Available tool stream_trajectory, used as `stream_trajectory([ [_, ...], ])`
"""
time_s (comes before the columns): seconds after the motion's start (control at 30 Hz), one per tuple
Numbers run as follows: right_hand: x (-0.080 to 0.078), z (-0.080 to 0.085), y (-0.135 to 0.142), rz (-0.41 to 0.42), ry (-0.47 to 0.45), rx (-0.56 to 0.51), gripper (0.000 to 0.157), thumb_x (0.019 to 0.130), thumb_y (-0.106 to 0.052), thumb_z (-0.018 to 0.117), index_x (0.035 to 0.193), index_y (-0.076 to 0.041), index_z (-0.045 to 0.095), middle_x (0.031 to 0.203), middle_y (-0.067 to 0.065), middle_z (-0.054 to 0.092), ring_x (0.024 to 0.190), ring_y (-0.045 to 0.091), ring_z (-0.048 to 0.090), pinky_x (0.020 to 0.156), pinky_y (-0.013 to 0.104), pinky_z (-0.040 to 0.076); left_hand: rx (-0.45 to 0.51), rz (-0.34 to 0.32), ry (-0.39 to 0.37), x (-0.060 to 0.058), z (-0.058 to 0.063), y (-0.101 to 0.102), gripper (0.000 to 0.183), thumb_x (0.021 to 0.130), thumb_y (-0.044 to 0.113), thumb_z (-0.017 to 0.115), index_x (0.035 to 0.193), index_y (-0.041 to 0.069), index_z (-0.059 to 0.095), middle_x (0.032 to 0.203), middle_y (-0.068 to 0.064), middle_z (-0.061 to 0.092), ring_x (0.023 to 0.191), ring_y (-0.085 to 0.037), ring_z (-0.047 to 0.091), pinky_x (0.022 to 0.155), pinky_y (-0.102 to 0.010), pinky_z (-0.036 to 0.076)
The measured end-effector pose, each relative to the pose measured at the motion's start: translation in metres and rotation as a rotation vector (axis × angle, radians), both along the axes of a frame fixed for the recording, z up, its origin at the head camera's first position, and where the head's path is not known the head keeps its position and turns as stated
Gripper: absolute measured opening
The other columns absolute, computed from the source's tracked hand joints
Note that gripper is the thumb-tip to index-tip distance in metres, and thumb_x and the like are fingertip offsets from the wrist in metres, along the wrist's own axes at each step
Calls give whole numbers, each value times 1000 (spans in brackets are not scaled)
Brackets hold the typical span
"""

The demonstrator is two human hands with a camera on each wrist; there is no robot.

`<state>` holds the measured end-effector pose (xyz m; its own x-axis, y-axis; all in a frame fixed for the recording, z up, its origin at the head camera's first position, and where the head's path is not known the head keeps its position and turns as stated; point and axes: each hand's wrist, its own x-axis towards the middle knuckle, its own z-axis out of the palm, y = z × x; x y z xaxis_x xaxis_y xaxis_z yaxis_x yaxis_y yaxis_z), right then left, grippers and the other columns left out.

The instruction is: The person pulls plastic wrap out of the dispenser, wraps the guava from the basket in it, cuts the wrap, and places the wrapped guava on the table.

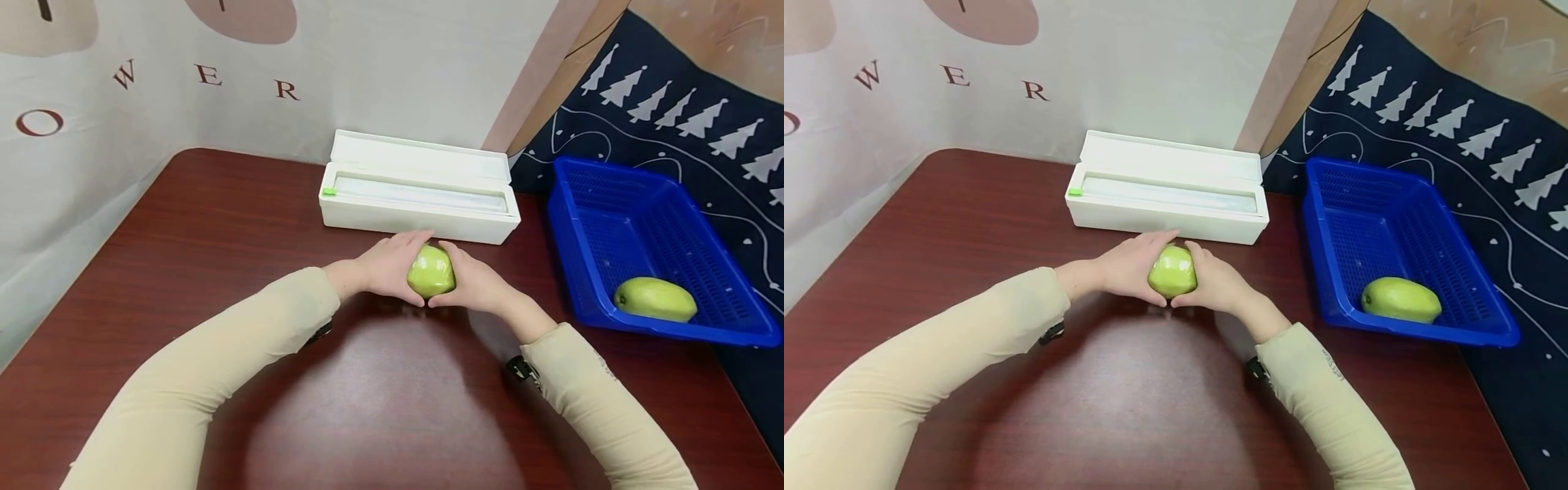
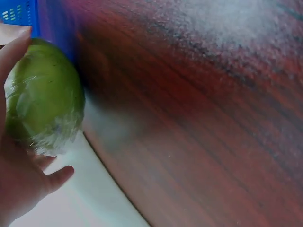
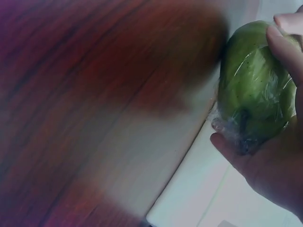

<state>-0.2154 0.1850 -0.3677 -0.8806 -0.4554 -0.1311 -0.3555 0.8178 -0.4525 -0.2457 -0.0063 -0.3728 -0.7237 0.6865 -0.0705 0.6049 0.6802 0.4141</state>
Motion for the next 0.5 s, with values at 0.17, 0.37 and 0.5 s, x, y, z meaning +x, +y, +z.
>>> stream_trajectory([
  [0.17,2,-2,7,14,-34,-92,106,71,-26,81,145,4,13,144,24,30,128,33,39,106,48,35,-25,17,7,3,2,-5,109,68,42,79,148,4,15,144,-16,30,131,-30,33,106,-46,35],
  [0.37,6,-3,17,-7,29,-143,89,71,-20,81,138,7,29,136,23,39,123,32,42,104,46,37,142,85,-86,2,-4,-20,89,72,37,78,137,1,29,133,-16,45,122,-27,46,104,-41,40],
  [0.5,6,-5,16,24,95,-118,83,71,-24,81,135,3,36,128,18,46,116,29,47,101,43,41,190,46,-116,3,-9,-25,80,80,34,72,136,-1,27,132,-19,43,124,-28,42,107,-39,36],
])
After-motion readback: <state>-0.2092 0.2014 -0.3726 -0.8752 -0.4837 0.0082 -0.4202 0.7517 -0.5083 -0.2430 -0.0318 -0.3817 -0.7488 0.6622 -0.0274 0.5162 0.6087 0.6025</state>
